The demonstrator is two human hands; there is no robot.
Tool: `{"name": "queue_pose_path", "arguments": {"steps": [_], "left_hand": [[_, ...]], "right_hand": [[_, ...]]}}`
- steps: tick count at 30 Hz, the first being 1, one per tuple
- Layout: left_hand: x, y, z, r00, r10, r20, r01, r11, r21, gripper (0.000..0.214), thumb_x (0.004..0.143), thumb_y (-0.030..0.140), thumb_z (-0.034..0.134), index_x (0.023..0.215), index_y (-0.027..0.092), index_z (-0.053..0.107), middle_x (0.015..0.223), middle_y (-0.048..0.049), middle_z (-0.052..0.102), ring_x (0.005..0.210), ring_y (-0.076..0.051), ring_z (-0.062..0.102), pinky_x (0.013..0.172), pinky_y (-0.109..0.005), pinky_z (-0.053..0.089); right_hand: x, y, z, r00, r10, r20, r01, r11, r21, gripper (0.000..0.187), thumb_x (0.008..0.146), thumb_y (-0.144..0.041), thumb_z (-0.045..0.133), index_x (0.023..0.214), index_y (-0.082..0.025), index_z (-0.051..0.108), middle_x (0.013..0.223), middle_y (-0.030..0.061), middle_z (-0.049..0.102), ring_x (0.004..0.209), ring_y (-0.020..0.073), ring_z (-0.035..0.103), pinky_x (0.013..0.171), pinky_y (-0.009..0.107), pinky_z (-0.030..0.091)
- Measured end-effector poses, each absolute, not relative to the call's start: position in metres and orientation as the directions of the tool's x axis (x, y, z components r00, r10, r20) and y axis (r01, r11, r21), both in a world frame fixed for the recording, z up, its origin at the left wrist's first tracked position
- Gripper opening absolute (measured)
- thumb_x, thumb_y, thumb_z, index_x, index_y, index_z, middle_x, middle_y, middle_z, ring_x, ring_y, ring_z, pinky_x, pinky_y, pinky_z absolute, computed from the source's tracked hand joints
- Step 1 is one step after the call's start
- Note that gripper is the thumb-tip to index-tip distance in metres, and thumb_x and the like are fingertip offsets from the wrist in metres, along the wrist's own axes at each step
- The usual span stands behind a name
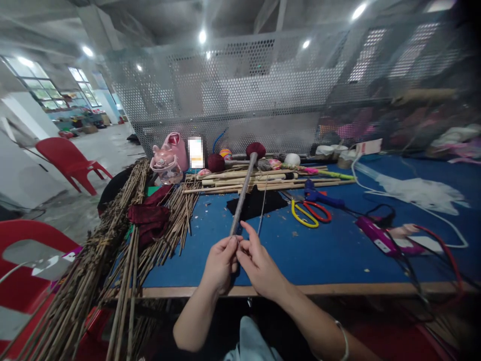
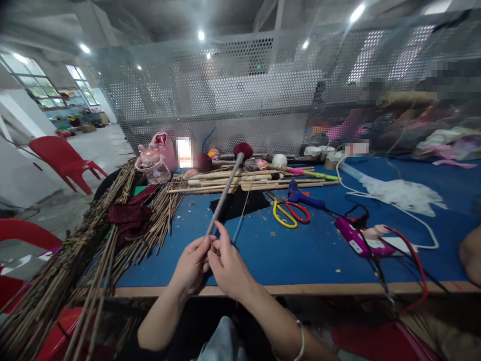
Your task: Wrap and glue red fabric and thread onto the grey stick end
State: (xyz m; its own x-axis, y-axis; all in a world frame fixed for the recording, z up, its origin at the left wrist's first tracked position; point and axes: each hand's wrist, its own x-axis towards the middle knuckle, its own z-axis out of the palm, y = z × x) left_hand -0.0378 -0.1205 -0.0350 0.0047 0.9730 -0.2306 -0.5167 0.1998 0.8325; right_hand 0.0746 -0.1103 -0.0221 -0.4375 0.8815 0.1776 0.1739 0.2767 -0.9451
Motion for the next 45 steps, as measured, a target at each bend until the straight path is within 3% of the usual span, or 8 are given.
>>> {"name": "queue_pose_path", "arguments": {"steps": [5, 8, 12, 24, 32, 38, 41, 45], "left_hand": [[-0.039, -0.122, -0.035, 0.044, 0.979, -0.199, -0.509, 0.193, 0.839, 0.036, 0.070, 0.049, 0.062, 0.073, 0.015, 0.050, 0.047, 0.0081, 0.040, 0.035, -0.001, 0.024, 0.035, -0.015, 0.012], [-0.039, -0.122, -0.037, 0.059, 0.976, -0.210, -0.503, 0.211, 0.838, 0.036, 0.072, 0.050, 0.060, 0.074, 0.017, 0.046, 0.044, 0.0119, 0.026, 0.035, -0.002, 0.015, 0.034, -0.015, 0.011], [-0.039, -0.122, -0.041, 0.054, 0.979, -0.197, -0.452, 0.200, 0.869, 0.036, 0.074, 0.052, 0.056, 0.077, 0.018, 0.045, 0.044, 0.0122, 0.023, 0.036, -0.002, 0.015, 0.034, -0.015, 0.013], [-0.037, -0.123, -0.042, 0.059, 0.979, -0.194, -0.368, 0.202, 0.908, 0.036, 0.077, 0.053, 0.051, 0.072, 0.019, 0.041, 0.044, 0.0118, 0.023, 0.036, -0.003, 0.016, 0.034, -0.014, 0.014], [-0.037, -0.123, -0.041, 0.062, 0.977, -0.202, -0.394, 0.210, 0.895, 0.036, 0.075, 0.052, 0.055, 0.072, 0.019, 0.041, 0.044, 0.0123, 0.021, 0.037, -0.003, 0.015, 0.034, -0.015, 0.013], [-0.037, -0.123, -0.039, 0.032, 0.973, -0.230, -0.452, 0.220, 0.864, 0.037, 0.073, 0.052, 0.058, 0.071, 0.020, 0.039, 0.045, 0.0124, 0.019, 0.038, -0.003, 0.011, 0.033, -0.015, 0.010], [-0.038, -0.122, -0.038, 0.041, 0.972, -0.231, -0.425, 0.226, 0.876, 0.036, 0.074, 0.052, 0.056, 0.071, 0.019, 0.042, 0.044, 0.0121, 0.019, 0.037, -0.003, 0.012, 0.033, -0.016, 0.010], [-0.038, -0.122, -0.039, 0.031, 0.973, -0.229, -0.398, 0.222, 0.890, 0.034, 0.075, 0.051, 0.055, 0.072, 0.018, 0.046, 0.044, 0.0118, 0.019, 0.037, -0.003, 0.013, 0.034, -0.016, 0.011]], "right_hand": [[0.076, -0.104, -0.030, -0.362, 0.931, 0.043, 0.073, 0.075, -0.995, 0.044, 0.088, -0.034, 0.036, 0.130, -0.022, 0.032, 0.069, -0.0012, 0.054, 0.055, 0.0115, 0.049, 0.051, 0.023, 0.042], [0.081, -0.095, -0.022, -0.322, 0.928, 0.189, 0.167, 0.252, -0.953, 0.029, 0.088, -0.033, 0.039, 0.106, -0.020, 0.058, 0.085, 0.0051, 0.059, 0.075, 0.0152, 0.055, 0.068, 0.027, 0.046], [0.087, -0.087, -0.008, -0.408, 0.860, 0.308, 0.250, 0.429, -0.868, 0.017, 0.082, -0.024, 0.051, 0.085, -0.020, 0.067, 0.089, 0.0053, 0.061, 0.085, 0.0166, 0.056, 0.080, 0.029, 0.043], [0.085, -0.090, -0.015, -0.303, 0.924, 0.232, 0.243, 0.310, -0.919, 0.016, 0.084, -0.026, 0.044, 0.071, -0.018, 0.051, 0.066, -0.0013, 0.051, 0.064, 0.0122, 0.047, 0.062, 0.023, 0.039], [0.079, -0.099, -0.025, -0.184, 0.900, 0.396, 0.288, 0.435, -0.853, 0.016, 0.087, -0.024, 0.040, 0.073, -0.018, 0.046, 0.072, 0.0005, 0.048, 0.069, 0.0132, 0.046, 0.065, 0.024, 0.038], [0.102, -0.088, -0.009, 0.149, 0.884, 0.442, 0.303, 0.385, -0.872, 0.020, 0.089, -0.031, 0.037, 0.076, -0.019, 0.046, 0.068, -0.0003, 0.045, 0.063, 0.0132, 0.044, 0.061, 0.025, 0.036], [0.121, -0.083, 0.001, 0.151, 0.899, 0.411, 0.227, 0.373, -0.900, 0.029, 0.090, -0.036, 0.033, 0.068, -0.020, 0.043, 0.062, -0.0014, 0.042, 0.058, 0.0124, 0.041, 0.056, 0.024, 0.036], [0.155, -0.069, -0.008, 0.096, 0.953, 0.289, 0.535, 0.195, -0.822, 0.023, 0.083, -0.039, 0.043, 0.075, -0.018, 0.052, 0.065, 0.0017, 0.051, 0.058, 0.0154, 0.047, 0.057, 0.028, 0.040]]}}
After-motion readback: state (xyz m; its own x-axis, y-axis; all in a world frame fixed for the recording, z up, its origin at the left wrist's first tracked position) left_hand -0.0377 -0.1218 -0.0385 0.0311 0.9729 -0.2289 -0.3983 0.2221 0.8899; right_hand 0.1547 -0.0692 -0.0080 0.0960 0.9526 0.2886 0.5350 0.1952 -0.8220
